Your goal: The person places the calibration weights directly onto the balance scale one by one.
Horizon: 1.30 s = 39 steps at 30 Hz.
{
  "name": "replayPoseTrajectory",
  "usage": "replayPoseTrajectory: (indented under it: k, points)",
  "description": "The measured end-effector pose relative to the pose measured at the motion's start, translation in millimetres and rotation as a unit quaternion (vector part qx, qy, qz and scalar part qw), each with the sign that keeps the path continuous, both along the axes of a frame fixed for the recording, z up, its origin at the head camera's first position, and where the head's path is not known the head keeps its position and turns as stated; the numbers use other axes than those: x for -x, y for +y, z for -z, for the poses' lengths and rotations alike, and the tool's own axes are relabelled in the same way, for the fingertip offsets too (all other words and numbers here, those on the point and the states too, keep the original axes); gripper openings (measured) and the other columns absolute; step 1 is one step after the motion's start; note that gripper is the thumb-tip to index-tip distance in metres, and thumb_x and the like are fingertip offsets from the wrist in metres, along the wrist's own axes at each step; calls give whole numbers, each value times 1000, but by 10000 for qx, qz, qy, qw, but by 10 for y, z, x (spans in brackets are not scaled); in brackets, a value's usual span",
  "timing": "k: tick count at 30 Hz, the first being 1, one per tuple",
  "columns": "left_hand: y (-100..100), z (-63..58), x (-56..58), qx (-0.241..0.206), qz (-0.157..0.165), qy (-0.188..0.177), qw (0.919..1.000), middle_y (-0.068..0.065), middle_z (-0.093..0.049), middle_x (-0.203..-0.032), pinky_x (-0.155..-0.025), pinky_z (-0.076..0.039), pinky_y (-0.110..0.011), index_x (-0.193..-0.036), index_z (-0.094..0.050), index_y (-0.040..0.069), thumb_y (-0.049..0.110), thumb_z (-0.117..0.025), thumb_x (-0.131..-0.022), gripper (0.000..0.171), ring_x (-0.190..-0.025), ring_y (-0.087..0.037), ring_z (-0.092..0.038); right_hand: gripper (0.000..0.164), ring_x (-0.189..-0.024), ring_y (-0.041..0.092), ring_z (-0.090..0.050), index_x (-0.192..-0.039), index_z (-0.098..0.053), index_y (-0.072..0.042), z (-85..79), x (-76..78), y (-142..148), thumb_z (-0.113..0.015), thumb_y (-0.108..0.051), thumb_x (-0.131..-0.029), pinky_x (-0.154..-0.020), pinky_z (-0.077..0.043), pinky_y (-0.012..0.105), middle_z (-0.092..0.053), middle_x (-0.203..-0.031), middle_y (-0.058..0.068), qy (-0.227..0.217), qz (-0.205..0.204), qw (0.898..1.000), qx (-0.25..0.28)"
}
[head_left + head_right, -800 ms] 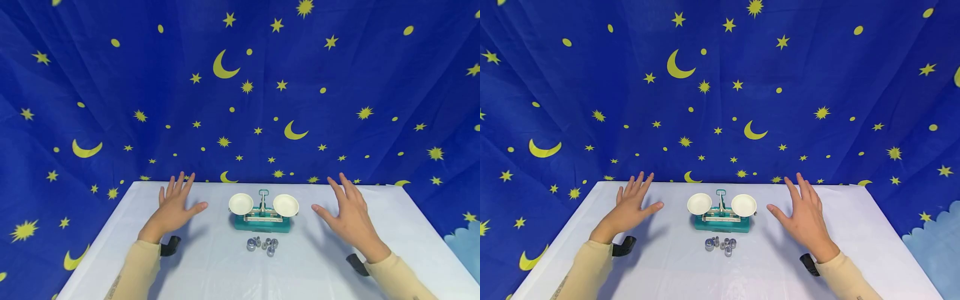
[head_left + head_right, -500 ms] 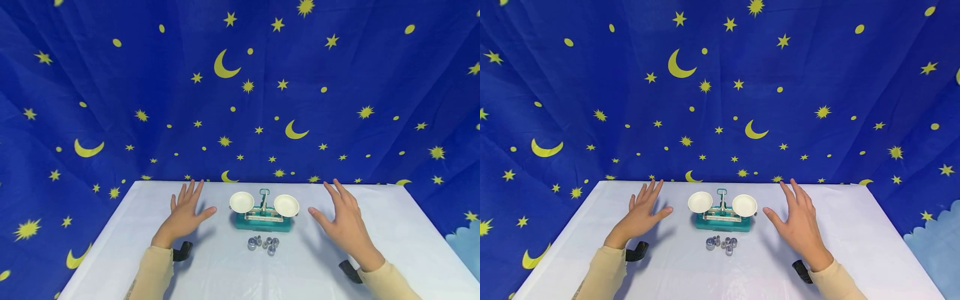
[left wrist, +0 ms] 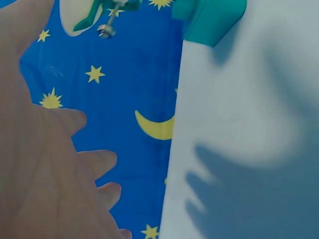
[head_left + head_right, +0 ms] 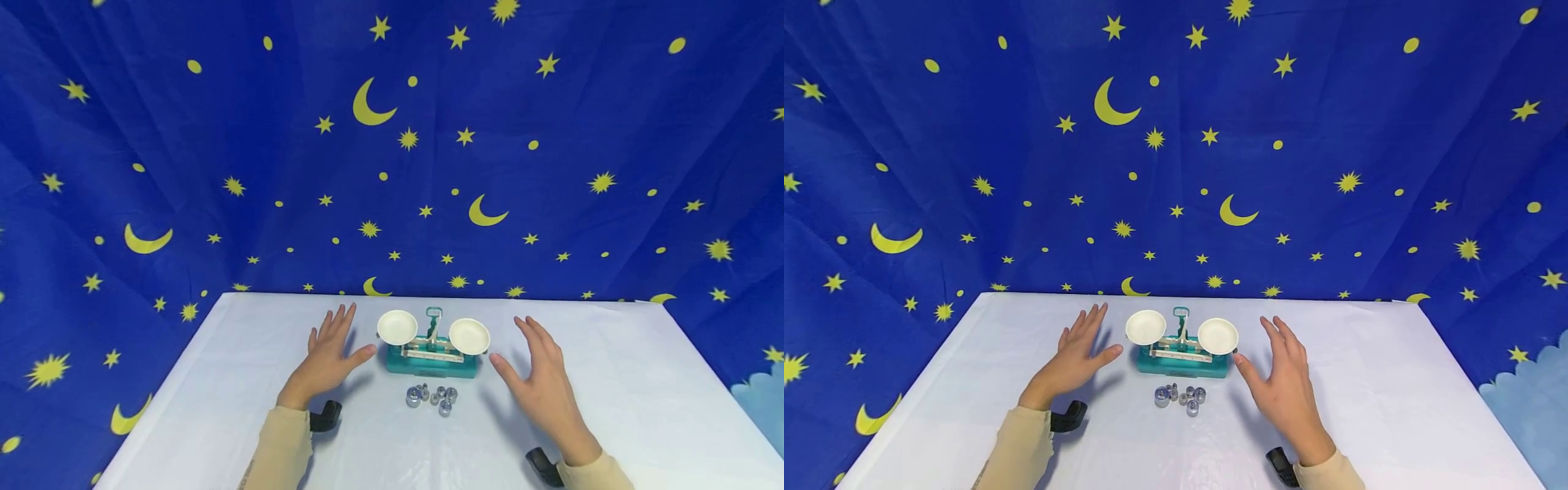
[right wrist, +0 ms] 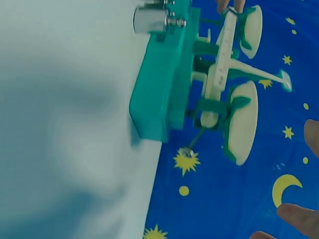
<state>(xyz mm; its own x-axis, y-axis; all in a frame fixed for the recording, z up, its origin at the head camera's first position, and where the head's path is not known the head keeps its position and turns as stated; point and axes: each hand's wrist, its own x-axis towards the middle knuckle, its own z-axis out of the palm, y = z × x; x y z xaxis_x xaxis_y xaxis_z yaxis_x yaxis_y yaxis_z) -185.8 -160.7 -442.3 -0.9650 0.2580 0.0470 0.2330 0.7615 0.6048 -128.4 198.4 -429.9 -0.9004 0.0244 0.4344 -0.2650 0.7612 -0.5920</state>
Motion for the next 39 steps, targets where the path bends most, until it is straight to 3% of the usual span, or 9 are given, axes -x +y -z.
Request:
replayPoseTrajectory:
  k: [5,12,20,25,31,39]
  points:
    - [100,81,-10,-157,40,-89,9998,-17,-12,-167,-116,2,-69,-163,-14,15,59,-58,-95,93,-153,-41,-2,67,-131,48,-41,-145,-48,-2,62,-53,-97,-76,-29,-90,-101,-36,68,-45,-144,27,126,112,9997,163]
    - [216,210,-28,-399,42,-264,9988,-15,-18,-166,-118,1,-66,-162,-17,15,61,-60,-93,93,-153,-39,-5,62,-113,35,-52,-140,-52,-3,121,-122,-246,-78,-26,-88,-88,-46,57,-52,-131,23,212,119,9995,192]
    - [314,329,-38,-690,15,-318,9971,-12,-28,-163,-119,0,-64,-161,-25,13,58,-64,-92,91,-153,-37,-9,51,-104,28,-56,-129,-59,-1,188,-196,-387,-81,-17,-85,-83,-49,48,-58,-120,16,281,17,9995,168]
    - [370,380,-53,-802,-20,-322,9963,-13,-34,-161,-119,4,-63,-159,-31,11,54,-63,-94,84,-153,-37,-11,45,-102,23,-56,-125,-61,-5,239,-230,-456,-80,-17,-86,-83,-50,46,-59,-116,11,120,-43,9997,205]
    - [429,441,-92,-659,155,-286,9973,-13,-36,-159,-117,11,-63,-155,-36,6,54,-57,-98,78,-153,-36,-11,37,-95,16,-54,-118,-65,-8,324,-252,-514,-80,-17,-86,-78,-49,38,-61,-107,5,-89,-150,9994,300]
    - [453,453,-103,-730,179,-206,9970,-10,-41,-157,-116,13,-64,-154,-40,8,54,-56,-98,74,-153,-36,-14,31,-91,16,-56,-115,-67,-10,367,-269,-577,-79,-19,-87,-75,-49,32,-61,-100,1,-738,-381,9943,665]
